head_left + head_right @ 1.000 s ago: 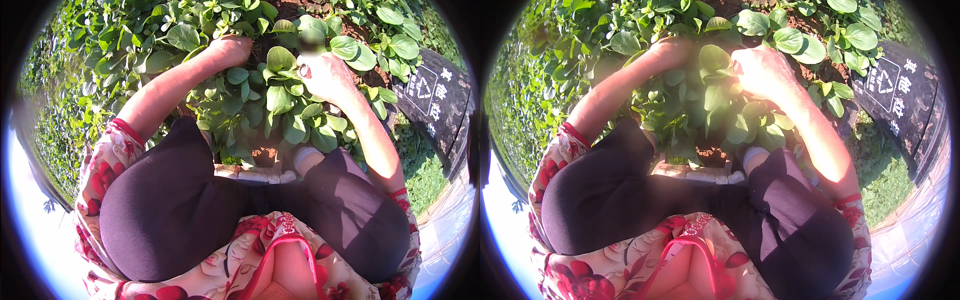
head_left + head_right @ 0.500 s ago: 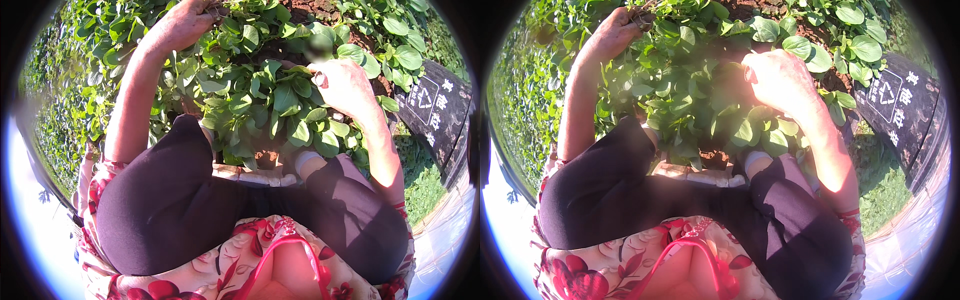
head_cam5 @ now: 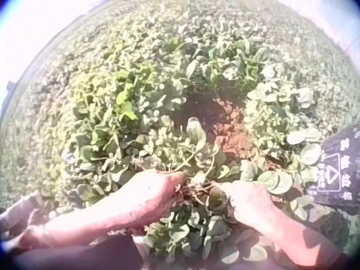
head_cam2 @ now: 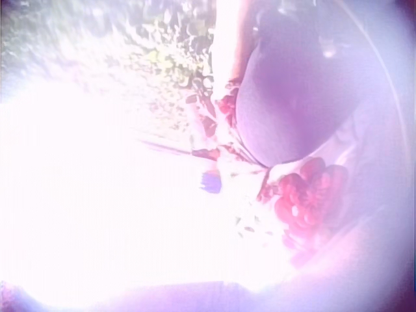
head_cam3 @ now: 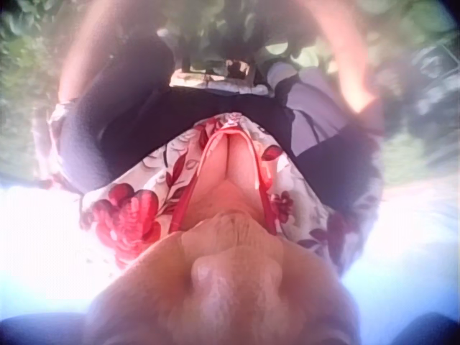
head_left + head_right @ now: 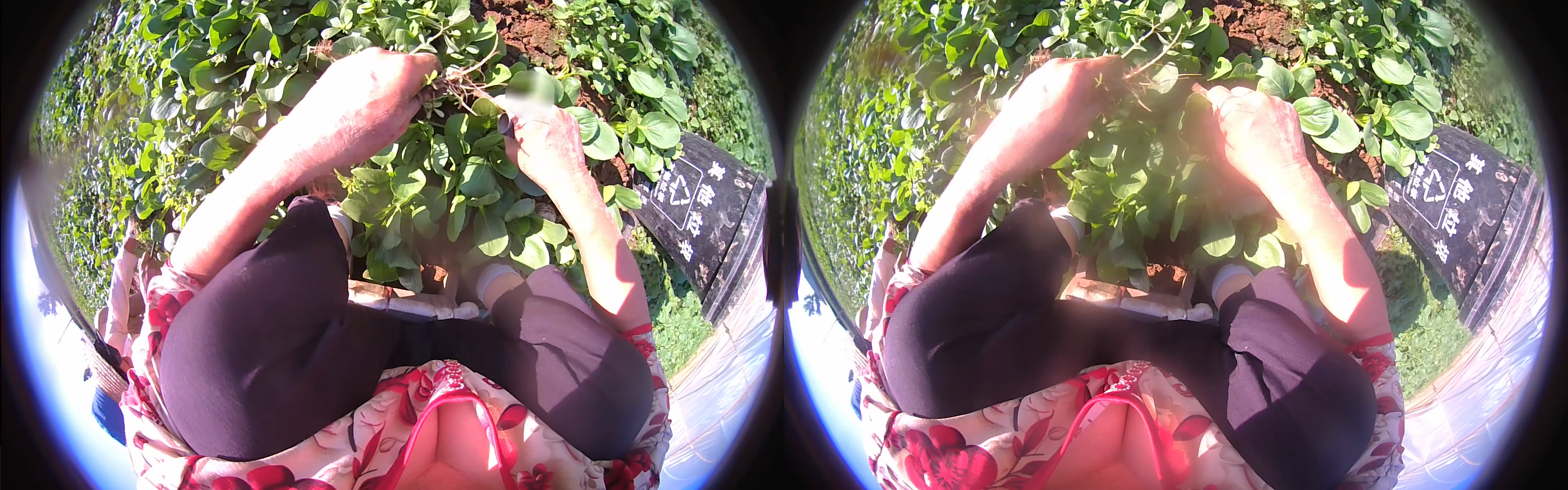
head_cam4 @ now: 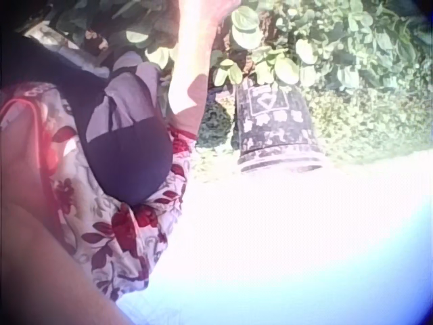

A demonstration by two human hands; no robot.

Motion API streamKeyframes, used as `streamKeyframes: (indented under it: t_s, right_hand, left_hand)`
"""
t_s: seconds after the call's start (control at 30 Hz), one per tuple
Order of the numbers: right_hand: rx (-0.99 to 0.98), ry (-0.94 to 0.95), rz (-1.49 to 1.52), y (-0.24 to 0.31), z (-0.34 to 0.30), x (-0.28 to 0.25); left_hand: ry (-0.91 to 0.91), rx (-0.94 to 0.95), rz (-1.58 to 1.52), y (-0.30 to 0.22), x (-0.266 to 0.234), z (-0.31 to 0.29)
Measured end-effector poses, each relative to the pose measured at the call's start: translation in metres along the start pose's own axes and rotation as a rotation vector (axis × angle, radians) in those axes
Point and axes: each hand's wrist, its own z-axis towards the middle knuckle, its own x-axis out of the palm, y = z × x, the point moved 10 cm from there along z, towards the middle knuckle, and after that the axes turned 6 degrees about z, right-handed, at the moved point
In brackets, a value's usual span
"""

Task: The person pulls weeds from around small green plants in a field using a hand tool, placing the removed vegetation into a black bucket.

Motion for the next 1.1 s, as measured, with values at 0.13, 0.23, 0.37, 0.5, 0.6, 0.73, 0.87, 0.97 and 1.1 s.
streamKeyframes:
  t_s: [0.13,0.23,0.37,0.5,0.6,0.73,0.87,0.97,1.1]
  right_hand:
    - [0.1,0.034,-0.057,-0.007,0.005,0.007]
    - [0.09,-0.006,0.029,-0.008,0.01,0.004]
    - [0.228,0.002,0.087,-0.028,0.01,-0.004]
    - [0.261,-0.026,0.124,-0.04,0.0,-0.011]
    - [0.282,0.002,0.165,-0.035,0.001,-0.008]
    - [0.173,0.089,0.119,-0.016,0.005,0.006]
    - [0.171,0.178,0.11,-0.013,0.007,0.027]
    - [0.198,0.157,0.095,-0.012,0.002,0.021]
    - [0.224,0.147,0.111,-0.008,0.002,0.039]
  left_hand:
    - [0.127,0.12,0.052,-0.011,0.075,0.036]
    - [0.002,0.171,0.129,0.001,0.113,0.053]
    - [0.056,0.06,0.242,0.042,0.124,0.043]
    - [0.114,0.045,0.317,0.062,0.13,0.026]
    - [0.095,0.052,0.334,0.069,0.141,0.022]
    - [0.027,0.101,0.327,0.06,0.137,0.025]
    - [0.096,0.074,0.325,0.042,0.135,0.033]
    - [-0.062,0.081,0.425,0.031,0.133,0.045]
    - [0.355,-0.09,0.45,0.057,0.158,0.055]
